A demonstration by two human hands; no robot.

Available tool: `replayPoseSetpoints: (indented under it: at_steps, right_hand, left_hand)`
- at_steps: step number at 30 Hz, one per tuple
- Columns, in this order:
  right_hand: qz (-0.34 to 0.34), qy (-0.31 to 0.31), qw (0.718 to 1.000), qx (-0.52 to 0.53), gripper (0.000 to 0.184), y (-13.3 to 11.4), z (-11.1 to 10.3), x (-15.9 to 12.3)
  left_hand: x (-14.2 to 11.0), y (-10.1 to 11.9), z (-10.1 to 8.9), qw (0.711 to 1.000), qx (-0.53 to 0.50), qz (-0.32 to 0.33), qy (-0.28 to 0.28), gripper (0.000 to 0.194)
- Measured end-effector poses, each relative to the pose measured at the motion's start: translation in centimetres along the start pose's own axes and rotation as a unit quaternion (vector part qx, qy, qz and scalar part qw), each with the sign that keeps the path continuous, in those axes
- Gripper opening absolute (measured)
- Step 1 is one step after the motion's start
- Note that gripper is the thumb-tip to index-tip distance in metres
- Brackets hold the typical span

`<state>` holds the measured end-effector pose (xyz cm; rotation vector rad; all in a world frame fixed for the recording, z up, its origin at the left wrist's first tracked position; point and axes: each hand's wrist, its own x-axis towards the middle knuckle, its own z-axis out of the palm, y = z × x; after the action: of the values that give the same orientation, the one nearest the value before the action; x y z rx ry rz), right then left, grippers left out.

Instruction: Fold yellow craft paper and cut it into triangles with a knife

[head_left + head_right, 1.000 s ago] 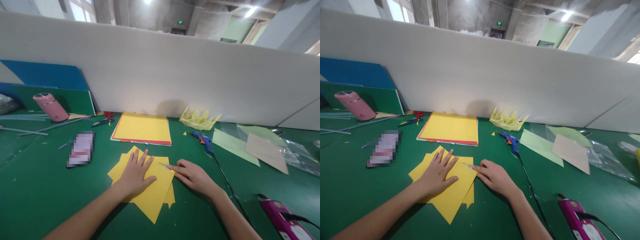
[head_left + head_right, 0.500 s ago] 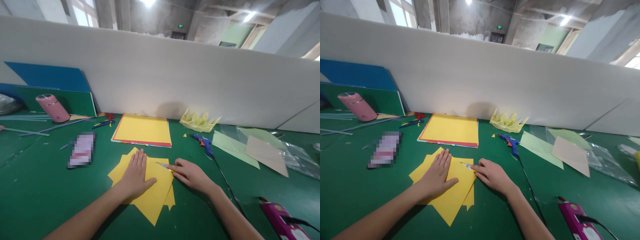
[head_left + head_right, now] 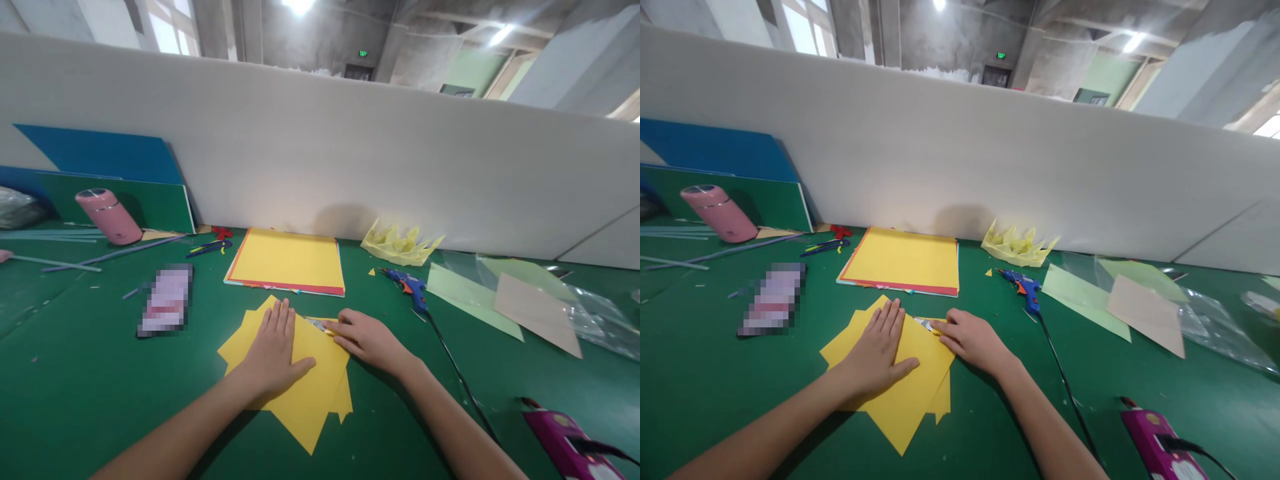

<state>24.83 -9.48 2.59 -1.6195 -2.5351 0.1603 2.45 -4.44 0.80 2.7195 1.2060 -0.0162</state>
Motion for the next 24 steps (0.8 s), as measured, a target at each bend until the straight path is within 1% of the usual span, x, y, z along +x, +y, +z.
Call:
replayPoseSetpoints:
  at_steps: [6,11,16,21,24]
  right_hand:
    - [-0.007,0.007,1.000,-0.004,0.035,-0.2,-0.1,0.9]
    - [-0.008,0.026,1.000,-0.011,0.035,-0.3,0.2,1.8]
    - [-0.005,0.020,1.000,-0.018,0.035,-0.5,0.3,3.1]
    - [-0.009,0.021,1.000,-0.022,0.035,-0.6,0.4,4.6]
    - [-0.008,0.025,0.999,-0.020,0.035,-0.7,0.6,5.5]
  left_hand:
    - [0.0,-0.3,0.6,0.999,0.001,0.016,0.029,0.093]
    - [0.0,-0.4,0.6,1.000,0.001,0.015,0.024,0.093]
    - [-0.1,-0.2,0.2,1.000,-0.001,0.017,0.024,0.092]
    - [-0.1,0.1,-0.5,1.000,0.001,0.004,-0.004,0.093]
    - [-0.1,0.2,-0.4,1.000,0.004,0.005,0.002,0.093]
